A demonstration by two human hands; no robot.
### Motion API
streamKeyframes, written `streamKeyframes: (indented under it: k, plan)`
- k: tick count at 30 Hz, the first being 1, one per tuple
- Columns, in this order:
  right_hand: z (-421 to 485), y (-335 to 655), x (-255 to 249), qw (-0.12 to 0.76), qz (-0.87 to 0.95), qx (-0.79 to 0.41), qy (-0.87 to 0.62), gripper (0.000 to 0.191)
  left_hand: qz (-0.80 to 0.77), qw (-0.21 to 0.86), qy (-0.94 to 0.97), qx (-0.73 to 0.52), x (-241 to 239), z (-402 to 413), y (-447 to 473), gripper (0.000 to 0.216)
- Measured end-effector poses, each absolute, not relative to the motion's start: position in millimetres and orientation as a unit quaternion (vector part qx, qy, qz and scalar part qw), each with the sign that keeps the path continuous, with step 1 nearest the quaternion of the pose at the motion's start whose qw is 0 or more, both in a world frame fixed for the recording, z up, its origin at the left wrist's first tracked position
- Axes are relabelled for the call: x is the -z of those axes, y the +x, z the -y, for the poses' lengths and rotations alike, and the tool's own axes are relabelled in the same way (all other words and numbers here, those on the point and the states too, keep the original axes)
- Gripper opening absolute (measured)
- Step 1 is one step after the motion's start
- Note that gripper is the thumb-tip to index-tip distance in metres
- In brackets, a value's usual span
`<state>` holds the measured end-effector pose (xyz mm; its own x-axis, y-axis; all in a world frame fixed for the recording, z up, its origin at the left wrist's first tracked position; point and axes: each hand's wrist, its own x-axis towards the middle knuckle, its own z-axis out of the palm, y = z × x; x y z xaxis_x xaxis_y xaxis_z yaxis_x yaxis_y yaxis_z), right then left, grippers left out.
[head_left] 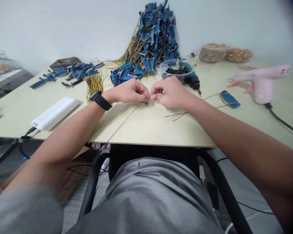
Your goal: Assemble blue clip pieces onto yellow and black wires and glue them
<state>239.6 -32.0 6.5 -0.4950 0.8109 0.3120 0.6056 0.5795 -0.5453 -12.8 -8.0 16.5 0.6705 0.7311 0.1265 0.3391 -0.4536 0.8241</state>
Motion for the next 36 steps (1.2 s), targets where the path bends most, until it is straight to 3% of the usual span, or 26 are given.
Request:
streamKeyframes:
  k: [9,21,26,29,36]
  plan:
    - [30.8,240.4,-6.4,0.277,0.847,-0.173,-0.420,0.021,-0.326,0.403,0.827,-0.216,-13.8,2.7,-15.5,0.001]
    - [30.9,243.5,-5.2,0.312,0.815,-0.244,-0.423,0.020,-0.323,0.323,0.877,-0.149,-28.2,-7.2,-36.7,0.016]
    - [32.7,239.5,-3.9,0.317,0.811,-0.267,-0.412,0.010,-0.313,0.326,0.884,-0.119,-31.9,-4.4,-35.2,0.020]
    - [33.6,237.4,-5.1,0.328,0.822,-0.251,-0.392,0.019,-0.311,0.318,0.888,-0.119,-31.5,-3.3,-33.0,0.021]
    - [35.5,239.6,-8.9,0.320,0.814,-0.235,-0.424,0.021,-0.386,0.136,0.894,-0.182,-36.5,-20.4,-56.6,0.025]
